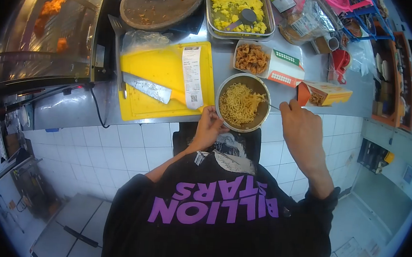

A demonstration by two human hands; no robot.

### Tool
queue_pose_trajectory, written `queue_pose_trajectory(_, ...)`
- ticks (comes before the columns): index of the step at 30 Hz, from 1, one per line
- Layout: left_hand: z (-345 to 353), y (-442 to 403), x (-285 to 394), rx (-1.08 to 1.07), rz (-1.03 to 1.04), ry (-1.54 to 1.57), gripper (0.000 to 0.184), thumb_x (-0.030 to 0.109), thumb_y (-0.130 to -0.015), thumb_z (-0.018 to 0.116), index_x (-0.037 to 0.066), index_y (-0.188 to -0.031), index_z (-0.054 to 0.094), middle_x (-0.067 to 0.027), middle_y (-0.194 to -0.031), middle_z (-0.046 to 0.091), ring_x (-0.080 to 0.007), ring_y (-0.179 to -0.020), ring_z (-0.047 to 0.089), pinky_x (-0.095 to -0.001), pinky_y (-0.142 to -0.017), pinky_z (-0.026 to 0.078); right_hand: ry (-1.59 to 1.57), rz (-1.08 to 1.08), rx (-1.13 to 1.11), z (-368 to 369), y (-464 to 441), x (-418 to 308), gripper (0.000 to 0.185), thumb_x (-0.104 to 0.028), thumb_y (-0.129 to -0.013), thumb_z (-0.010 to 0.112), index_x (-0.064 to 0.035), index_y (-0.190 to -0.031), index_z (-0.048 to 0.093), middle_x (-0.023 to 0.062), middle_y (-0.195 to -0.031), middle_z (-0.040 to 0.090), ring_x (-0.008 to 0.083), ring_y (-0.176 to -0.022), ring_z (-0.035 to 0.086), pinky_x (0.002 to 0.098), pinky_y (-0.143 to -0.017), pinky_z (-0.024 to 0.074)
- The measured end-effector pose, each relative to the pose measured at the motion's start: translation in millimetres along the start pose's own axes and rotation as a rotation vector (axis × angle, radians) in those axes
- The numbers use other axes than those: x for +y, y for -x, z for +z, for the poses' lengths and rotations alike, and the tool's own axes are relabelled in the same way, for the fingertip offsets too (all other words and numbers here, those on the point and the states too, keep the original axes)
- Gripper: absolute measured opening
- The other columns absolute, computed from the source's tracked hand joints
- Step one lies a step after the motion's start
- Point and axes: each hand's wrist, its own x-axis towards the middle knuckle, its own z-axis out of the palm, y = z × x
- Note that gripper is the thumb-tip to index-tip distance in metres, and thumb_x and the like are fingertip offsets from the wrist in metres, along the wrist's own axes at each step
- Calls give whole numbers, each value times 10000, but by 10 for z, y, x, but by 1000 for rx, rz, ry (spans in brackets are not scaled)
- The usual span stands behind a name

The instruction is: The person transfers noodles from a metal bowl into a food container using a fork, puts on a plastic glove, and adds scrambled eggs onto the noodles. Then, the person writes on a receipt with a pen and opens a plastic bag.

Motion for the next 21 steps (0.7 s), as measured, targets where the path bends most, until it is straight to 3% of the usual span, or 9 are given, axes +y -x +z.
queue_pose_trajectory(5, -1, -6, -18, 18, 4, 10, 311, 0, -919, 476, 21, -1195, 333, -93, -976, 468, -168, -806, 598, -346, -725, 587, -39, 15, 26, -522, 233, -124, 49, -46, -769, 559, -56, -816, 549, 71, -782, 516, 232, -676, 589, 365, -518, 467)
queue_pose_trajectory(10, 5, 5, 21, -14, -37, -14, 335, 24, -924, 495, 45, -1210, 322, -86, -1006, 451, -179, -878, 602, -360, -788, 580, -92, 74, 99, -582, 364, -166, 35, -60, -770, 554, -83, -797, 552, 53, -788, 502, 225, -680, 572, 375, -495, 462)
queue_pose_trajectory(19, -3, 7, -15, -72, 28, -18, 327, -2, -925, 472, 51, -1209, 321, -81, -987, 449, -187, -878, 600, -366, -788, 580, -267, 231, -50, 1095, 64, 199, 133, -103, -837, 533, -55, -867, 654, 123, -760, 606, 320, -680, 616, 386, -615, 493)
queue_pose_trajectory(21, -9, 13, -3, -66, 22, -17, 331, -4, -924, 472, 51, -1213, 319, -82, -986, 449, -190, -882, 600, -367, -788, 581, -795, 336, -216, 1279, 33, 263, 195, -116, -839, 553, -19, -942, 687, 160, -790, 661, 274, -703, 642, 344, -635, 485)
